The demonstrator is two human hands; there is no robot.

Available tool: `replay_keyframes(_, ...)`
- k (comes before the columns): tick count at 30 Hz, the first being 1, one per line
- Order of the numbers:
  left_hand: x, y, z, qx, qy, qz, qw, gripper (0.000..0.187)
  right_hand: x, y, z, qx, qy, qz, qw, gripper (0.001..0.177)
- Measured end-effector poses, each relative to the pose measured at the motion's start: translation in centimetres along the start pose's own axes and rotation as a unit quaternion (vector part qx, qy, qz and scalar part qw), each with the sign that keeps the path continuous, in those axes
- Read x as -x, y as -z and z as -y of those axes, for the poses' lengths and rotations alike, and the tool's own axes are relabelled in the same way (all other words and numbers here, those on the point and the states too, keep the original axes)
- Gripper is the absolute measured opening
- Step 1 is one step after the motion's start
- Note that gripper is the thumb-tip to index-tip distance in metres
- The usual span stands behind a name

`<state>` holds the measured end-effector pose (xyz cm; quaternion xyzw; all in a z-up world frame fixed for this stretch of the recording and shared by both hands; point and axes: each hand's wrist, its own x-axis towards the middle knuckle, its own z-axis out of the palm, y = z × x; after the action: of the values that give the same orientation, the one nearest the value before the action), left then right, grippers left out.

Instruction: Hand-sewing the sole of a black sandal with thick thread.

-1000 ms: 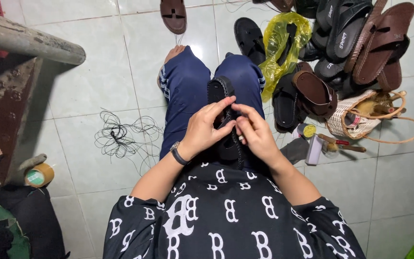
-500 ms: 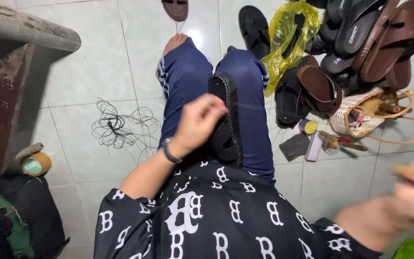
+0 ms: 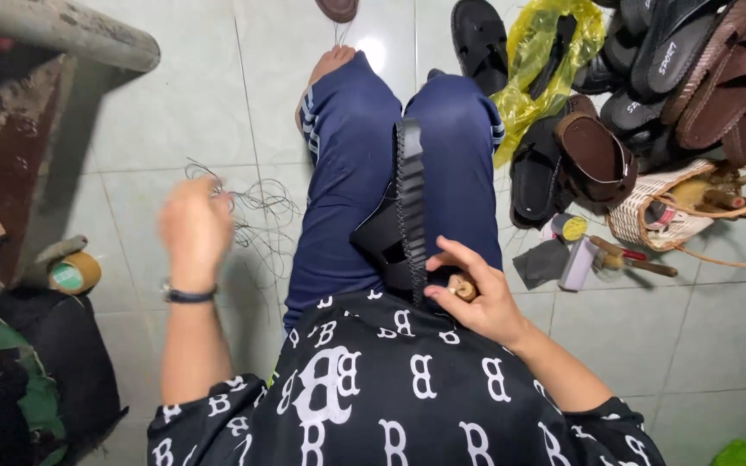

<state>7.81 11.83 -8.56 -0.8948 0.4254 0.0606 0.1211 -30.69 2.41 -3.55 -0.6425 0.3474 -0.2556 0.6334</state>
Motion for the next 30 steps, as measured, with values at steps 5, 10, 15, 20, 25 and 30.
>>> replay_keyframes(5,3.8,8.8,-11.3,0.605,-0.318,-0.031,0.729,0.081,-0.5,-1.1,0.8,-0.065,0.002,0.038,0.997,0.064)
replay_keyframes(10,4.9,7.2,-14.5,0.626,-0.325,0.021,0.708,0.097,-1.0,-0.9,1.3,-0.099,0.003,0.087,0.991,0.052)
replay_keyframes(15,4.4,6.6,-14.0,0.627,-0.314,0.047,0.711,0.094,-4.0,2.5,2.2,0.114,0.158,0.044,0.980,0.026)
replay_keyframes(20,2.4,7.6,-12.6,0.636,-0.312,0.194,0.679,0.099,-7.7,3.4,2.8,0.383,0.188,0.125,0.896,0.043)
replay_keyframes(25,1.3,4.7,-12.2,0.658,-0.297,0.280,0.633,0.095,-9.7,3.6,2.5,0.451,0.173,0.162,0.860,0.040)
replay_keyframes(30,0.2,4.0,-12.6,0.687,-0.285,0.336,0.578,0.094,-10.5,3.6,4.1,0.486,0.157,0.190,0.838,0.039)
